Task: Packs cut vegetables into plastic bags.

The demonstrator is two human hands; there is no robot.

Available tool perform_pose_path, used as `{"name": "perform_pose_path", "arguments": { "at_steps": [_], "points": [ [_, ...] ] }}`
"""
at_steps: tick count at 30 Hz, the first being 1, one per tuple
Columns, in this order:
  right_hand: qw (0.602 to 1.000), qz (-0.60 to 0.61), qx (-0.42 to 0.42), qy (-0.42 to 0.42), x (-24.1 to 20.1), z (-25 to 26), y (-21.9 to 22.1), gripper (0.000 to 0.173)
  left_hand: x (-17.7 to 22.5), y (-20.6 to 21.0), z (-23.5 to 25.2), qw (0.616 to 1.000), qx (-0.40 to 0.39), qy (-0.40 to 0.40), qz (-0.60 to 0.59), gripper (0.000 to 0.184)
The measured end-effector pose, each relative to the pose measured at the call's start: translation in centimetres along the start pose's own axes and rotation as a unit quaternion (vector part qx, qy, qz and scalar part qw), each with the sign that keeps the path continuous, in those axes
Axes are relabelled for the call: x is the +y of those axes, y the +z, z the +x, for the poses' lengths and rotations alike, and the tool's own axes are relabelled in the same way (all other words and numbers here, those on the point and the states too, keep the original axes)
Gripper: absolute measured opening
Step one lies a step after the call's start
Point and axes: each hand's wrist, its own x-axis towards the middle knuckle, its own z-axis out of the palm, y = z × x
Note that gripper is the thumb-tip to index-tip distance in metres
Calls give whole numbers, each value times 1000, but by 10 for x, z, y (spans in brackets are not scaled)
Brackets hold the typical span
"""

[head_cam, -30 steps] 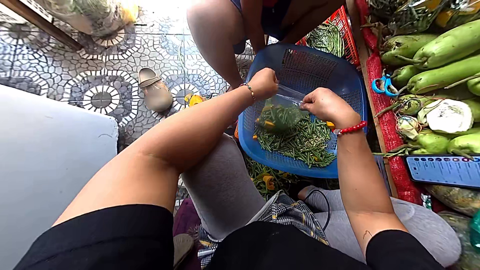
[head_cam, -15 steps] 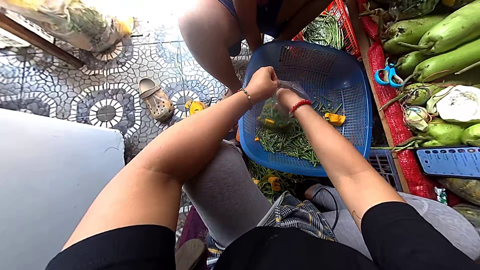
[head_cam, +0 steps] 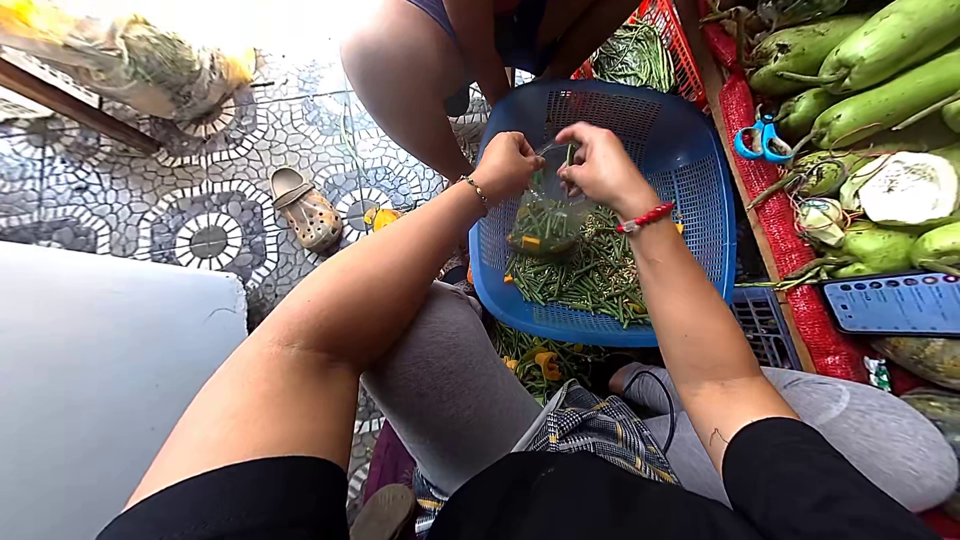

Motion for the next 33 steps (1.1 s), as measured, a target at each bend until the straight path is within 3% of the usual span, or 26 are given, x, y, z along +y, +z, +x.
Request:
{"name": "perform_pose_path", "arguments": {
  "at_steps": [2,4,6,8,13,16,21,26,33],
  "points": [
    [989,140,44,-35,-2,-19,-16,48,-2,0,1,1000,4,4,4,23],
    [964,245,88,-53,2,-35,-28,27,-4,-3,2,999,14,25,16,25],
    [939,312,130,-57,12,-45,-32,12,-3,-3,0,998,8,67,11,32],
    [925,341,158,-53,24,-50,-29,11,-1,3,-5,993,-11,121,-6,41],
    [974,188,126,-16,42,-58,-13,29,5,21,-13,982,-47,182,1,45],
    [984,73,160,-29,37,-64,-4,24,10,26,-15,975,-66,207,46,44],
    [962,-70,223,-144,39,-77,2,19,22,29,-21,958,-75,254,111,42],
    [926,-121,293,-204,43,-74,2,18,24,37,-22,936,-81,311,143,30],
    [908,-110,350,-204,42,-72,13,19,34,47,-27,960,-40,246,129,31]
  ]
}}
